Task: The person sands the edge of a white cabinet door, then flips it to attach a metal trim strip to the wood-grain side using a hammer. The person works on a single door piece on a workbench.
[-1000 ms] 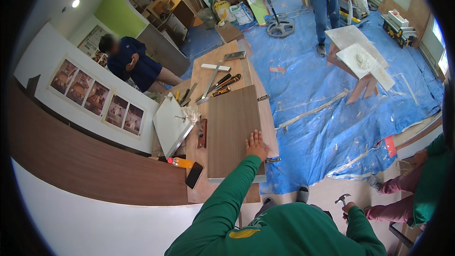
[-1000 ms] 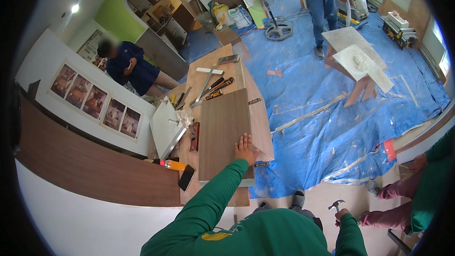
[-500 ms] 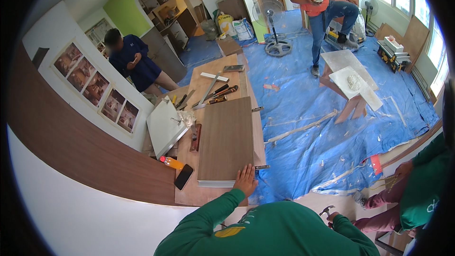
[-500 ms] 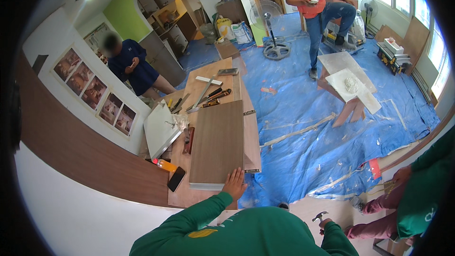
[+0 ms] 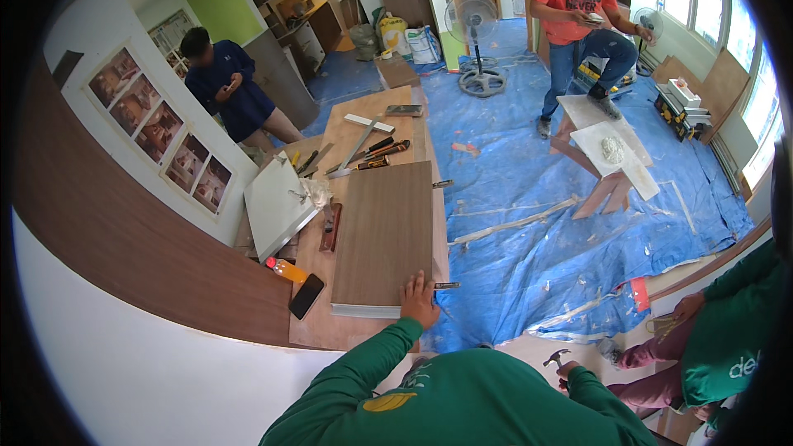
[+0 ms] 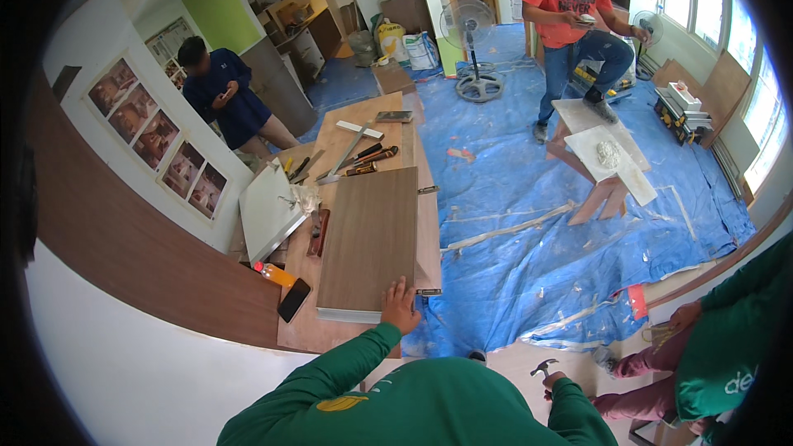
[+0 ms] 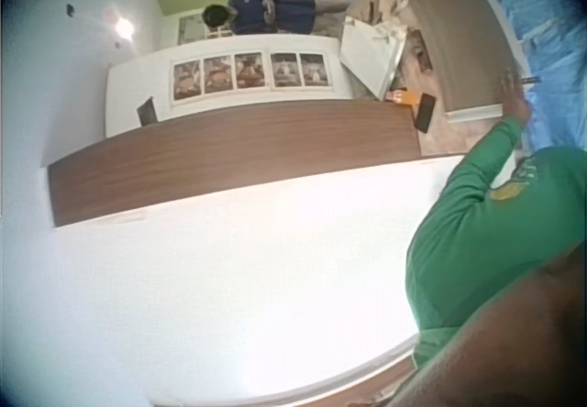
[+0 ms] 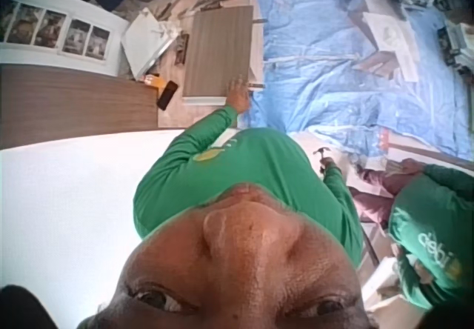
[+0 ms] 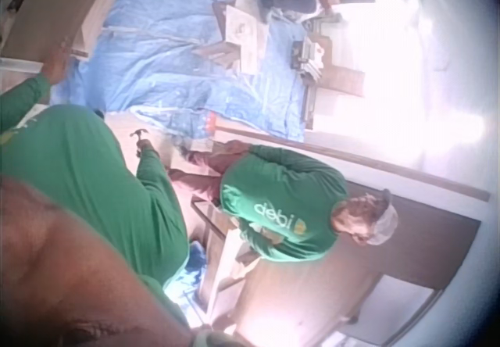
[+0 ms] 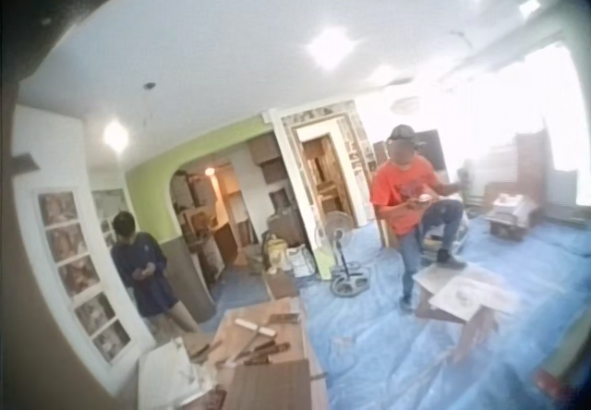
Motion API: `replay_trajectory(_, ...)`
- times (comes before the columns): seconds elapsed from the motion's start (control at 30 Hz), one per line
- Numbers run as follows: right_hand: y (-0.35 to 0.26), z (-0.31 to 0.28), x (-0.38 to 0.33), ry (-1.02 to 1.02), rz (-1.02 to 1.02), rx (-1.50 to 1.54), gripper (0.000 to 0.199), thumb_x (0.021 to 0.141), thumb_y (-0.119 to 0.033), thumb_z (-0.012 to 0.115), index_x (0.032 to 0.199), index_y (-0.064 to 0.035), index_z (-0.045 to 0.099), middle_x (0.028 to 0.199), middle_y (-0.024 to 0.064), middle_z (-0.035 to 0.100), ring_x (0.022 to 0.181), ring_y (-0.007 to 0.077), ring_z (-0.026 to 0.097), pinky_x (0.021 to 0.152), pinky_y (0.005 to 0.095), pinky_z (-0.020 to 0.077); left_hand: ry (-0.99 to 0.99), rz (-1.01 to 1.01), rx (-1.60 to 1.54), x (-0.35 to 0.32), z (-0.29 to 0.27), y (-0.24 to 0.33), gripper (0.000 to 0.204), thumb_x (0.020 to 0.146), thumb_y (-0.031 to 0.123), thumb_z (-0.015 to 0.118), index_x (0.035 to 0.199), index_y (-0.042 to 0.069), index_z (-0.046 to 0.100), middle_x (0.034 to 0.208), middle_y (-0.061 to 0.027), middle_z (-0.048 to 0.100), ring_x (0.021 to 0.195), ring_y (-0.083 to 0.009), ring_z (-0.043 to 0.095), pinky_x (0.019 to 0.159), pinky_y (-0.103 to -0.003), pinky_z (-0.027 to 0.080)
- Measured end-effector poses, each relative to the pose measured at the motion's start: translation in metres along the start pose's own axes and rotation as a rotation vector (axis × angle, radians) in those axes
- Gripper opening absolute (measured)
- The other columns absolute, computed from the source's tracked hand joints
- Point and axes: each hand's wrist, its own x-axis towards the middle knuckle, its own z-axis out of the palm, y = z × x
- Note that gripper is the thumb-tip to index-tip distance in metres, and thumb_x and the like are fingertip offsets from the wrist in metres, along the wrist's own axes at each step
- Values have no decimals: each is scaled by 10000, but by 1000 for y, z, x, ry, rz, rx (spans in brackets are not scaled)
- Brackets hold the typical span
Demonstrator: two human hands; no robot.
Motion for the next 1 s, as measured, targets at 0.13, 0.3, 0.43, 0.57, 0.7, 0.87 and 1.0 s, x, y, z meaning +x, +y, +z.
replay_trajectory(0.13, -14, 13, -14, -12, -30, 1, 238, 1008, -160, 604, 955, 71, 586, 694, 151, 590, 556, 318, 666, 496, 466, 590, -92, -162, 63, 6, -10, 15, 943, 853, 306, 687, 1639, 69, 222, 1722, -195, 123, 1578, -424, 122, 1231, -670, 146)
replay_trajectory(0.3, -13, 16, -27, 8, -43, -124, 259, 992, -191, 613, 899, 50, 628, 693, 143, 626, 581, 294, 675, 521, 462, 562, -142, -199, 188, 16, -4, 24, 1022, 848, 322, 694, 1641, 2, 134, 1717, -232, 105, 1572, -463, 112, 1207, -710, 154)
replay_trajectory(0.43, -8, 13, -41, 78, -32, -307, 299, 974, -278, 637, 887, -9, 734, 762, 100, 725, 677, 225, 719, 675, 427, 573, -142, -237, 278, 19, 10, 25, 968, 907, 262, 640, 1638, -33, 78, 1717, -258, 52, 1572, -487, 81, 1196, -727, 158)
replay_trajectory(0.57, 6, 6, -21, 83, -21, -321, 293, 975, -266, 639, 900, -3, 744, 769, 107, 735, 682, 229, 726, 664, 422, 577, -116, -240, 272, 27, 21, 29, 879, 946, 202, 560, 1635, -45, 75, 1716, -272, 27, 1569, -506, 67, 1183, -749, 147)
replay_trajectory(0.7, 2, 6, -23, 70, 6, -164, 270, 992, -217, 622, 923, 31, 701, 745, 139, 696, 643, 269, 707, 590, 446, 575, -136, -249, 259, 24, 18, 27, 838, 960, 192, 522, 1632, -54, 86, 1714, -279, 28, 1565, -517, 69, 1171, -766, 151)
replay_trajectory(0.87, -1, 5, 0, 8, 40, -19, 245, 1015, -172, 598, 921, 54, 593, 676, 146, 581, 576, 307, 657, 503, 472, 560, -158, -243, 271, 26, 11, 34, 764, 1008, 200, 456, 1637, -42, 95, 1716, -271, 46, 1563, -520, 76, 1169, -770, 156)
replay_trajectory(1.0, -8, 4, 0, -12, -23, -3, 252, 1018, -172, 601, 913, 56, 577, 665, 139, 561, 541, 314, 640, 492, 475, 573, -131, -231, 261, 20, 9, 30, 777, 996, 203, 479, 1635, -42, 109, 1713, -271, 74, 1563, -511, 98, 1169, -766, 168)
